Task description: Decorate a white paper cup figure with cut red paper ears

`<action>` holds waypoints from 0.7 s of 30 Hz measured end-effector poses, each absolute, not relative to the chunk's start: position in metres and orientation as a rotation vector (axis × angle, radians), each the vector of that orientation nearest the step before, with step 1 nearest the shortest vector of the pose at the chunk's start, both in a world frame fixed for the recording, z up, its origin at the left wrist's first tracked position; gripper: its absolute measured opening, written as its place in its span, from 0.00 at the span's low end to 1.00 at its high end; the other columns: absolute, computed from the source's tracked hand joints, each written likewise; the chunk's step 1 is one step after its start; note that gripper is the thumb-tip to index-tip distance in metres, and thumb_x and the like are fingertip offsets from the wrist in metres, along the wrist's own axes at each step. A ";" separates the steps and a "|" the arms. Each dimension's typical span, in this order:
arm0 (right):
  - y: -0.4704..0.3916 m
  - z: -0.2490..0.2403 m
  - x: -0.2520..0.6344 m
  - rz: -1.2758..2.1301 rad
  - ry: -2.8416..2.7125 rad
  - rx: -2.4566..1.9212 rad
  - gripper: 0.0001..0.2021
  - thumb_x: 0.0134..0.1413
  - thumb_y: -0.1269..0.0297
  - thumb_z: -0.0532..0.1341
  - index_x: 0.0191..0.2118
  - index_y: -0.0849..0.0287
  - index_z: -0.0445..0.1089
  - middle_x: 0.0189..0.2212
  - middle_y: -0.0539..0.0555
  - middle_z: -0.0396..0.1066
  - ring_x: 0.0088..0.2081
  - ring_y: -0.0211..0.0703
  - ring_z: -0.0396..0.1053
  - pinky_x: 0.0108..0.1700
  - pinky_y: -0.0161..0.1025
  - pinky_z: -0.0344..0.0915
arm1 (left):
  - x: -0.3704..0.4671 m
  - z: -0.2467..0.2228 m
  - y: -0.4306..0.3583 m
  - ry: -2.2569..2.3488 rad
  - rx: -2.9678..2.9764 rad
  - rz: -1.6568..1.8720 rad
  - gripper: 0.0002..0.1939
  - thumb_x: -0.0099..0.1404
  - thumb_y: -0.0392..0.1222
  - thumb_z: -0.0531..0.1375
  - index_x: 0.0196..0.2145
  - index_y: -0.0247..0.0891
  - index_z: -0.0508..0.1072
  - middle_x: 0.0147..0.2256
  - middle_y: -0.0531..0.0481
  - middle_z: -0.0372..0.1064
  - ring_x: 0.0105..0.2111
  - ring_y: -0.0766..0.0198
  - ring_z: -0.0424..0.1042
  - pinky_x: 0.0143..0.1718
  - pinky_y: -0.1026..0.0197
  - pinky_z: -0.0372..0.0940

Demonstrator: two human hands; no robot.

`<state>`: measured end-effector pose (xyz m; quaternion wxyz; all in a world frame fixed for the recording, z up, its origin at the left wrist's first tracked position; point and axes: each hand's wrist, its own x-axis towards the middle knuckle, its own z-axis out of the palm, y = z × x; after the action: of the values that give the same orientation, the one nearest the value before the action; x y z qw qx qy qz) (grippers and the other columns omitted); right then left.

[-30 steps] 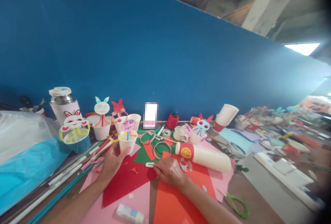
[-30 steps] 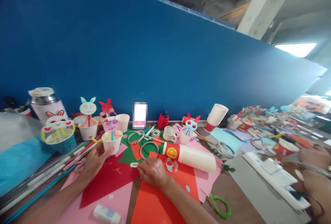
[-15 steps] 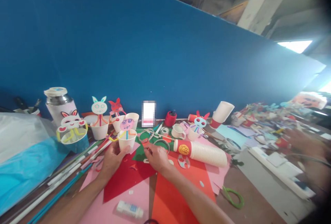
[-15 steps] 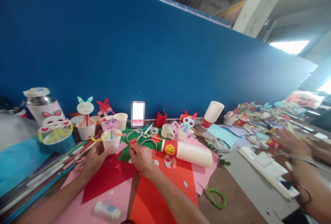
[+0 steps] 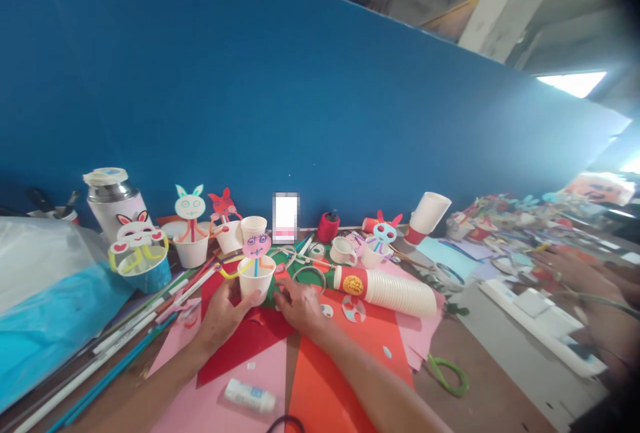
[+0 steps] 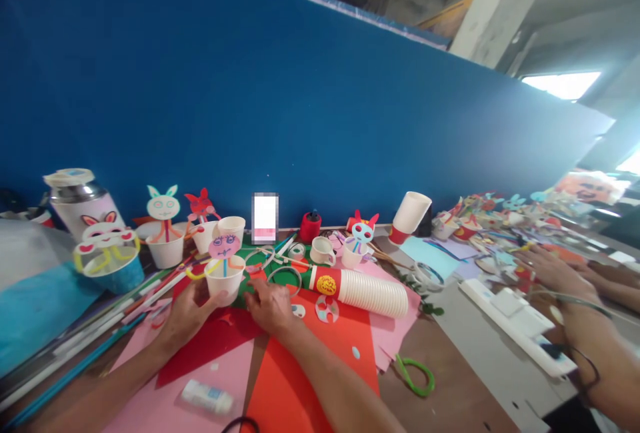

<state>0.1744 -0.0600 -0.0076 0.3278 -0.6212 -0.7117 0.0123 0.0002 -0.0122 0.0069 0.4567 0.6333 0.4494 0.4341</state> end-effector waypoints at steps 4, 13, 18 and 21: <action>-0.061 -0.006 0.174 0.037 -1.873 -1.522 0.19 0.51 0.61 0.56 0.50 0.58 0.61 0.27 0.50 0.71 0.30 0.42 0.68 0.31 0.34 0.60 | 0.001 0.004 -0.013 1.101 1.578 1.044 0.25 0.50 0.48 0.61 0.43 0.33 0.65 0.42 0.41 0.70 0.41 0.54 0.70 0.40 0.57 0.66; -0.066 0.007 0.167 0.054 -1.868 -1.435 0.29 0.43 0.51 0.62 0.50 0.60 0.59 0.43 0.59 0.66 0.43 0.49 0.64 0.42 0.41 0.60 | 0.002 0.013 -0.021 1.151 1.660 0.984 0.27 0.49 0.53 0.60 0.43 0.33 0.65 0.36 0.44 0.72 0.32 0.55 0.72 0.32 0.57 0.68; -0.070 0.008 0.161 0.097 -1.798 -1.521 0.22 0.46 0.52 0.59 0.45 0.59 0.62 0.38 0.56 0.69 0.39 0.48 0.66 0.38 0.39 0.60 | 0.006 0.011 -0.024 1.124 1.696 0.990 0.25 0.50 0.52 0.59 0.42 0.34 0.67 0.38 0.44 0.72 0.34 0.57 0.72 0.33 0.59 0.67; -0.073 0.008 0.160 0.111 -1.753 -1.572 0.17 0.47 0.53 0.59 0.40 0.59 0.64 0.32 0.53 0.70 0.34 0.46 0.66 0.36 0.38 0.59 | 0.008 0.010 -0.024 1.081 1.719 0.979 0.24 0.51 0.51 0.59 0.43 0.35 0.67 0.40 0.45 0.71 0.36 0.57 0.71 0.36 0.59 0.66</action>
<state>0.1603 -0.0728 0.0084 0.3819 -0.6164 -0.6873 0.0435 0.0080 -0.0241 0.0098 0.4293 0.6887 0.4331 0.3922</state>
